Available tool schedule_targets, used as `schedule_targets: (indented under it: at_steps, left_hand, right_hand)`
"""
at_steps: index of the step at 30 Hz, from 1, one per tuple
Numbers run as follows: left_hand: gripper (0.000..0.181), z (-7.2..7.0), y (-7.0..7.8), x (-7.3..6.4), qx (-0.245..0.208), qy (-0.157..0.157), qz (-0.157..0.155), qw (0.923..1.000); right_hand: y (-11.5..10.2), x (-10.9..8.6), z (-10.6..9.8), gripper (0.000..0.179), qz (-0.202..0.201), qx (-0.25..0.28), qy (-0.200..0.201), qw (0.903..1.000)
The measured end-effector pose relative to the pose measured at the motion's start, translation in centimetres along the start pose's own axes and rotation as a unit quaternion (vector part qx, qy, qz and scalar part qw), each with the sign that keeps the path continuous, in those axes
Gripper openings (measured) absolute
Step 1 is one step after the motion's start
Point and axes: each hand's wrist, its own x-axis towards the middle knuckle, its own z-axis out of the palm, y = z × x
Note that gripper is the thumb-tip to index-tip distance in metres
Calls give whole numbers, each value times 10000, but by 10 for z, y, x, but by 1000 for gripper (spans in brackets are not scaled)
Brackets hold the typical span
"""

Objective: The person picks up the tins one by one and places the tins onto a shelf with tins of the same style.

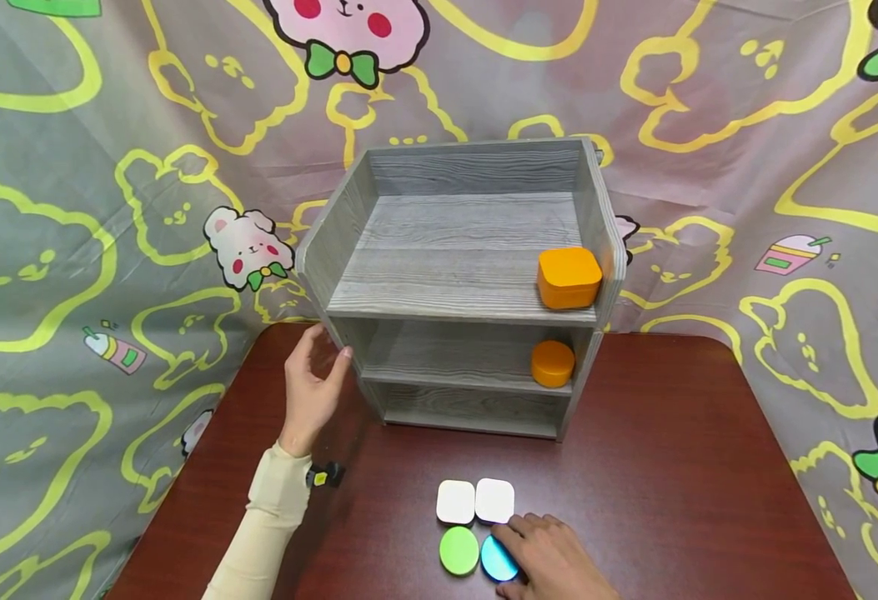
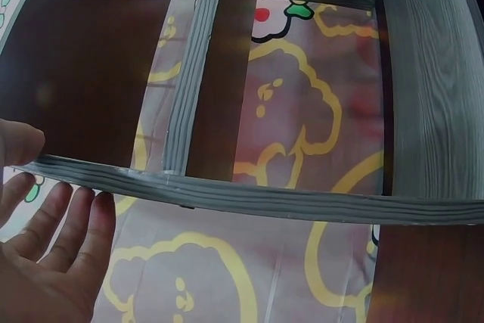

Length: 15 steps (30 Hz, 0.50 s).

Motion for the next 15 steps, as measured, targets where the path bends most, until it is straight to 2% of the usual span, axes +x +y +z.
schedule_targets:
  at_steps: [11, 15]
  left_hand:
    - [35, -1, -3, 0, -70, -4, -71, 10000]
    - [35, 0, -4, 0, -37, -4, -81, 10000]
  right_hand:
    - [-4, 1, -10, 58, -181, -176, 109, 9996]
    - [-10, 3, -23, 63, 80, -124, -236, 9996]
